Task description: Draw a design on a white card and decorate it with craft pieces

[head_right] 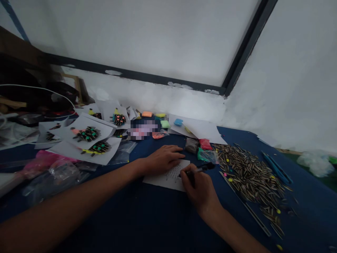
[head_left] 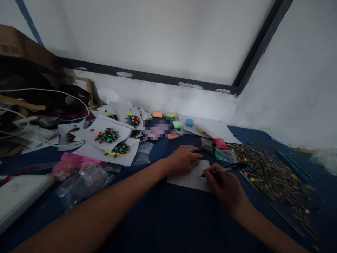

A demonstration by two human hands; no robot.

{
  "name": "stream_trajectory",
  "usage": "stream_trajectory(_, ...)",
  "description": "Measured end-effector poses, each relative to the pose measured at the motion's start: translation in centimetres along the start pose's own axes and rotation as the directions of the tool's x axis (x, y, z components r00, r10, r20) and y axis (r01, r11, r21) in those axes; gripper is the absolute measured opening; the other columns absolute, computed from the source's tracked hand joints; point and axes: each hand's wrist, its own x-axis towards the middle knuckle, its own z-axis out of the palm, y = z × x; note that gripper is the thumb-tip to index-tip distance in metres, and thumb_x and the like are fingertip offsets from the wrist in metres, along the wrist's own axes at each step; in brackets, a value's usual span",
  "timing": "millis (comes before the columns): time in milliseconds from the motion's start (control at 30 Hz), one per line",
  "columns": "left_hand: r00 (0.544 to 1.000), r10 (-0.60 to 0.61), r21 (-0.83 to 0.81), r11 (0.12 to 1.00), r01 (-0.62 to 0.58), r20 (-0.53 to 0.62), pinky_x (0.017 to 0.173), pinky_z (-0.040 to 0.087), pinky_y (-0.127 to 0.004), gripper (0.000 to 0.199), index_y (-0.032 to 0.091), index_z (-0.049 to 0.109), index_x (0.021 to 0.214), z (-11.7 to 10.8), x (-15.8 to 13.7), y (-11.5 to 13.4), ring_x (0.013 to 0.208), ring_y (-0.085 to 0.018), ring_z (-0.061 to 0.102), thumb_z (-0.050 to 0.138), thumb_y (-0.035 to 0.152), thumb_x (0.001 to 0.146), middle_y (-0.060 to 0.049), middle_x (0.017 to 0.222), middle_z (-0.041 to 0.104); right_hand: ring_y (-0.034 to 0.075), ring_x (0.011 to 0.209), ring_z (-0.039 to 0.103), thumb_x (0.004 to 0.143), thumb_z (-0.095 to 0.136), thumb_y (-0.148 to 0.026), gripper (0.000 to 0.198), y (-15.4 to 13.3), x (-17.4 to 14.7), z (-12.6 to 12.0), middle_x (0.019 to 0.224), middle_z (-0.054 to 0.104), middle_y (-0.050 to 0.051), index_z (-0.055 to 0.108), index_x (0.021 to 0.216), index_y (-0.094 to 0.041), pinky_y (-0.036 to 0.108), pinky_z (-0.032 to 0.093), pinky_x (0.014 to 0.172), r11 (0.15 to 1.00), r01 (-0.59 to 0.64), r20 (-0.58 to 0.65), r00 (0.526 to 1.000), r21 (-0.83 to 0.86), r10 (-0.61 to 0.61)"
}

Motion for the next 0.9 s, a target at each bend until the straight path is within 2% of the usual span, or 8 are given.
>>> stream_trajectory(400,1.0,0.003,0.006,1.0,-0.003,0.007,0.105,0.034,-0.042,0.034,0.021,0.058,0.123,0.0,0.02,-0.01,0.127,-0.024,0.044,0.042,0.029,0.094,-0.008,0.136,0.051,0.014,0.038,0.052,0.086,0.041,-0.038,0.025,0.39,0.02,0.2,0.046,0.053,-0.003,0.053,0.073,-0.021,0.024,0.031,0.042,0.999,-0.014,-0.027,1.0,-0.051,0.012)
stream_trajectory(733,1.0,0.002,0.017,1.0,-0.002,0.002,0.105,0.035,-0.041,0.034,0.022,0.059,0.122,0.11,0.02,-0.07,0.126,-0.024,0.045,0.041,0.03,0.094,-0.007,0.135,0.052,0.014,0.034,0.047,0.084,0.042,-0.038,0.023,0.13,0.01,0.15,0.041,0.047,-0.005,0.053,0.071,-0.022,0.024,0.027,0.039,1.0,-0.021,-0.028,0.999,-0.022,0.02)
stream_trajectory(900,1.0,0.002,0.021,1.0,-0.002,0.01,0.104,0.035,-0.041,0.034,0.022,0.059,0.122,0.04,0.03,-0.07,0.126,-0.023,0.045,0.042,0.029,0.094,-0.007,0.135,0.051,0.014,0.04,0.052,0.087,0.04,-0.039,0.027,0.52,-0.06,0.21,0.049,0.056,-0.001,0.054,0.071,-0.021,0.025,0.031,0.042,1.0,-0.015,0.003,1.0,-0.023,0.015)
